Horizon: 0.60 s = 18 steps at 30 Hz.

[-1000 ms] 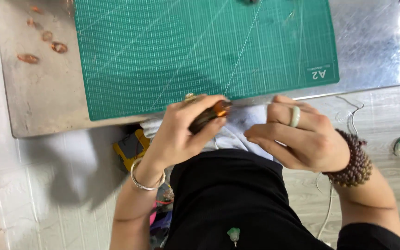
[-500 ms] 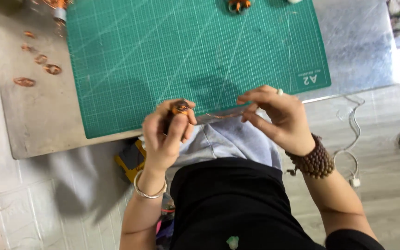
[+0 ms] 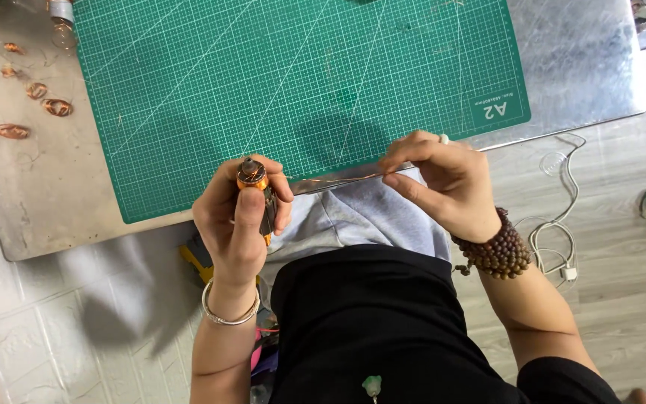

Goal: The person winds copper wire around a cylindrical object held in their left hand. They use their right hand to wrap the wire tightly and evenly around the object's surface.

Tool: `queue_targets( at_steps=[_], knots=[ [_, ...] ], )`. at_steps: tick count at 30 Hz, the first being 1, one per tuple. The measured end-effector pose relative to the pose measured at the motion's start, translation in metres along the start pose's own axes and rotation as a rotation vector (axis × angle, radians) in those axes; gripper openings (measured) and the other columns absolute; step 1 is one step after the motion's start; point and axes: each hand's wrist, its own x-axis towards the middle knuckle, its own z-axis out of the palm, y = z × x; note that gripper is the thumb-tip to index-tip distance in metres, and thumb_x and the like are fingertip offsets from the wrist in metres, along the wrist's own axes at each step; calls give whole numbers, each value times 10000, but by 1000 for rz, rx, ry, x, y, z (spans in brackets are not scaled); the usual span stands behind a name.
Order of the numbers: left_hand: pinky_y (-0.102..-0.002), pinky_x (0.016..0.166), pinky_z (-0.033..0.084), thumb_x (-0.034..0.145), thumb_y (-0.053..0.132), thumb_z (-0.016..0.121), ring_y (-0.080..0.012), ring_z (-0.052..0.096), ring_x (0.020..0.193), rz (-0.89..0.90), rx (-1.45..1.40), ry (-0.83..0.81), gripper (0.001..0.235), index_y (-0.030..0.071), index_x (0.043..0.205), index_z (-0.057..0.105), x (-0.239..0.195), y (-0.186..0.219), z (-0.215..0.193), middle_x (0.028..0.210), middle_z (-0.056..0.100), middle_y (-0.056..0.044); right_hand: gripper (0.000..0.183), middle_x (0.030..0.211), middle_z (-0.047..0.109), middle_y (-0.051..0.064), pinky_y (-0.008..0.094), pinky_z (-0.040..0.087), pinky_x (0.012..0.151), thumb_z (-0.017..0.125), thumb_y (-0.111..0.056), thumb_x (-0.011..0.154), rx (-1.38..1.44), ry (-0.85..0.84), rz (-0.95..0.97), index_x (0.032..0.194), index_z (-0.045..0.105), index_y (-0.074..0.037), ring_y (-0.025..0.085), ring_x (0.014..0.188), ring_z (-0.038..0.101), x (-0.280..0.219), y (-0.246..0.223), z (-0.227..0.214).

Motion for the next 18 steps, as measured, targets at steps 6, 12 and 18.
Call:
queue_targets(
  at_steps=[6, 12, 18],
  knots=[
    [-230, 336, 400, 952, 238, 471, -120, 441, 374, 29, -15, 39, 345, -104, 954, 522, 1, -1, 1, 637, 537, -191, 110, 780, 595, 181, 333, 551, 701, 668, 109, 779, 119, 3, 5, 881, 627, 115, 242, 755, 620, -2, 6, 6],
    [-226, 328, 391, 963, 251, 443, -110, 416, 360, 26, 23, 53, 361, -103, 940, 507, 3, 1, -3, 622, 518, -181, 110, 792, 609, 231, 349, 577, 625, 635, 132, 794, 196, 57, 17, 899, 604, 130, 262, 662, 673, -7, 9, 2],
    [-224, 330, 392, 962, 241, 454, -119, 438, 369, 24, 20, 62, 346, -100, 955, 512, -1, -3, -2, 641, 532, -186, 69, 751, 636, 220, 336, 534, 583, 681, 146, 765, -101, 156, -209, 819, 659, 108, 261, 610, 639, -4, -2, 5]
  ],
)
